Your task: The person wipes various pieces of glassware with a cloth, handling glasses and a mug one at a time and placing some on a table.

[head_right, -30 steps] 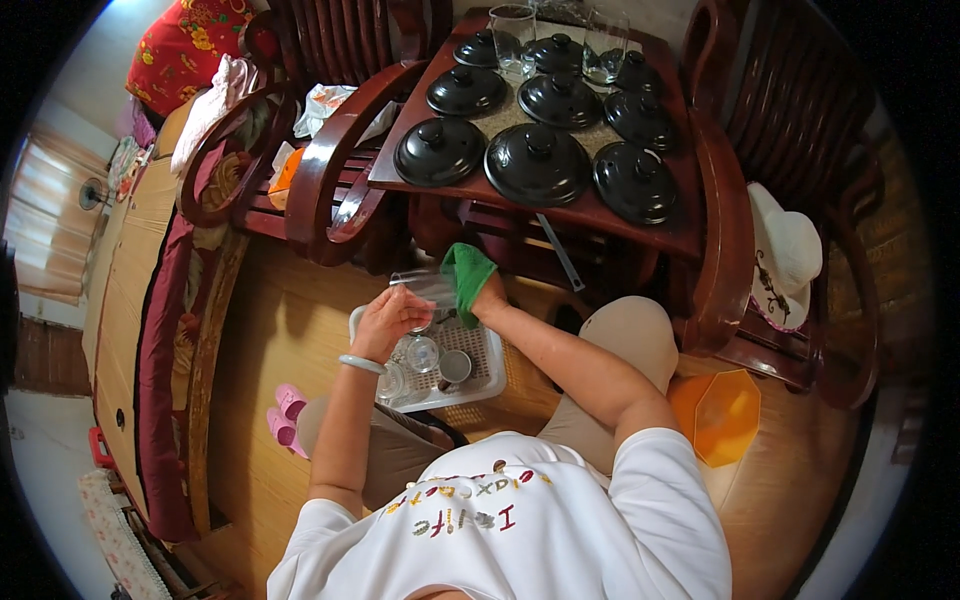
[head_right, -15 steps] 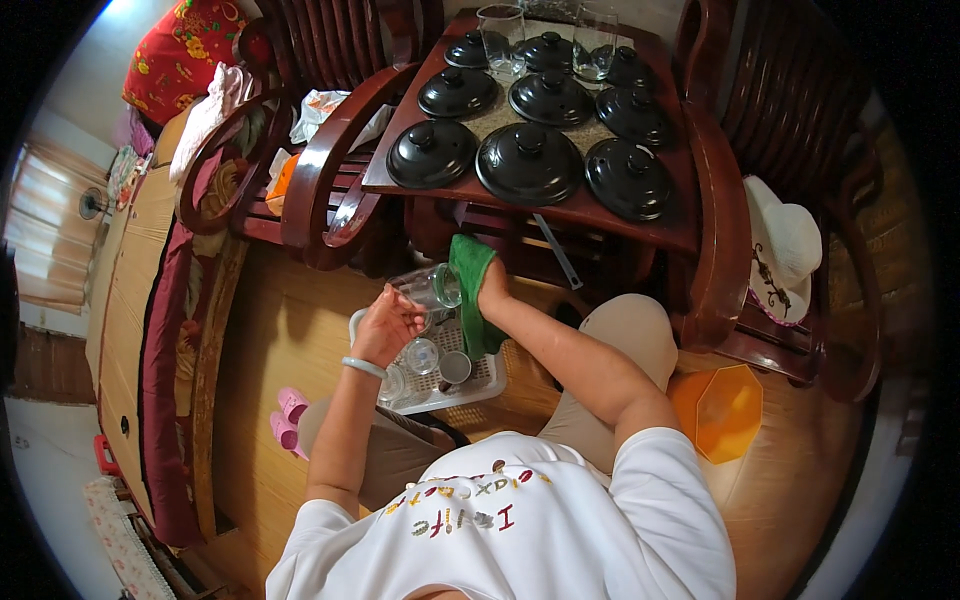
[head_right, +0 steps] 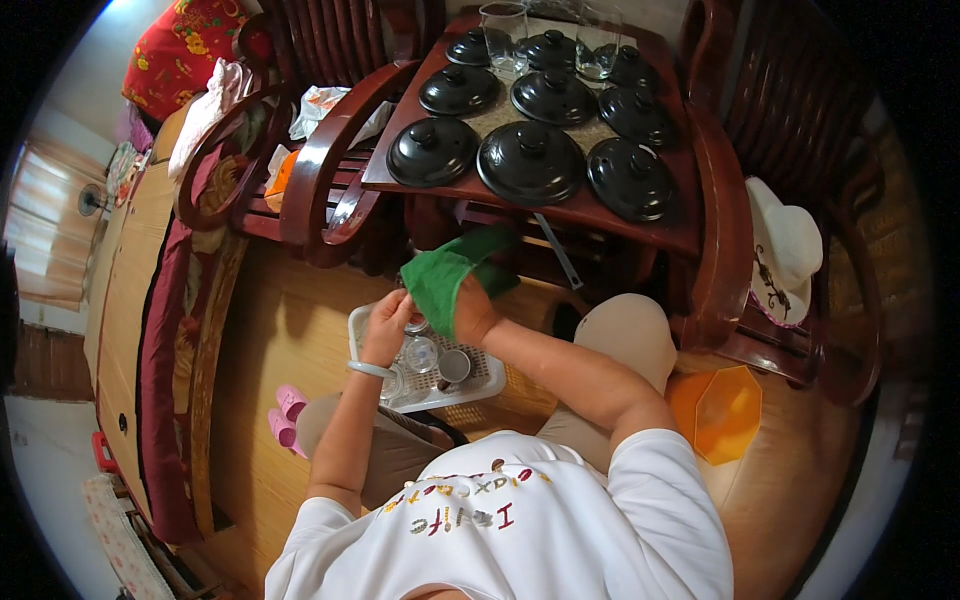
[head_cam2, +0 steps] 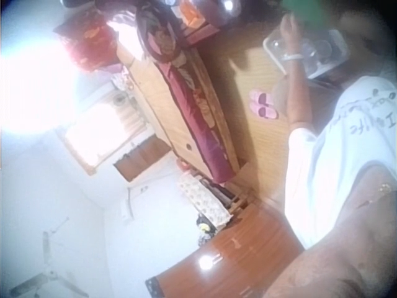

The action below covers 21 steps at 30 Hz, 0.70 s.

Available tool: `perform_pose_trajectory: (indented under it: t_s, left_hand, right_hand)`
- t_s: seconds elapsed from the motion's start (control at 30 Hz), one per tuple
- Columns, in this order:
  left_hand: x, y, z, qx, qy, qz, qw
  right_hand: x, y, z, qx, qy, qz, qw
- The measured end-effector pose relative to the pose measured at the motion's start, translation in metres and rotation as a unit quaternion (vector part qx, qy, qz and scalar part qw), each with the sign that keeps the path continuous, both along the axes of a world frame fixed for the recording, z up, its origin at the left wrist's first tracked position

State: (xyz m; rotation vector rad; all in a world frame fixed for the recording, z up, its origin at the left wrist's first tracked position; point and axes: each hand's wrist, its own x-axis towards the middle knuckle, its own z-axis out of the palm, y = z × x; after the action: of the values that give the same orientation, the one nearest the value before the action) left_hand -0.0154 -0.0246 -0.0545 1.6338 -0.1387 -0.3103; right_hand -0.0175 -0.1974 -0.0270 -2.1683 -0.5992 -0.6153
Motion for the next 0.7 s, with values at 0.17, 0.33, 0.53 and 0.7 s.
perform_pose_trajectory:
  t_s: [0.17, 0.33, 0.53, 0.7]
  left_hand:
    - [-0.009, -0.014, 0.009, -0.028, 0.043, -0.060, 0.997]
    - [-0.007, -0.005, 0.011, 0.045, 0.008, -0.098, 0.994]
    - [-0.006, 0.000, 0.029, -0.044, 0.062, -0.120, 0.990]
    - [-0.001, 0.013, 0.024, -0.135, 0.079, -0.100, 0.983]
  right_hand:
    - [0.000, 0.001, -0.019, -0.065, 0.061, 0.009, 0.996]
    - [0.012, -0.007, -0.041, 0.003, 0.180, 0.043, 0.983]
    - [0.027, -0.017, -0.058, 0.273, 0.602, 0.131, 0.739]
    - [0.022, -0.020, -0.036, 0.424, 0.673, 0.141, 0.589]
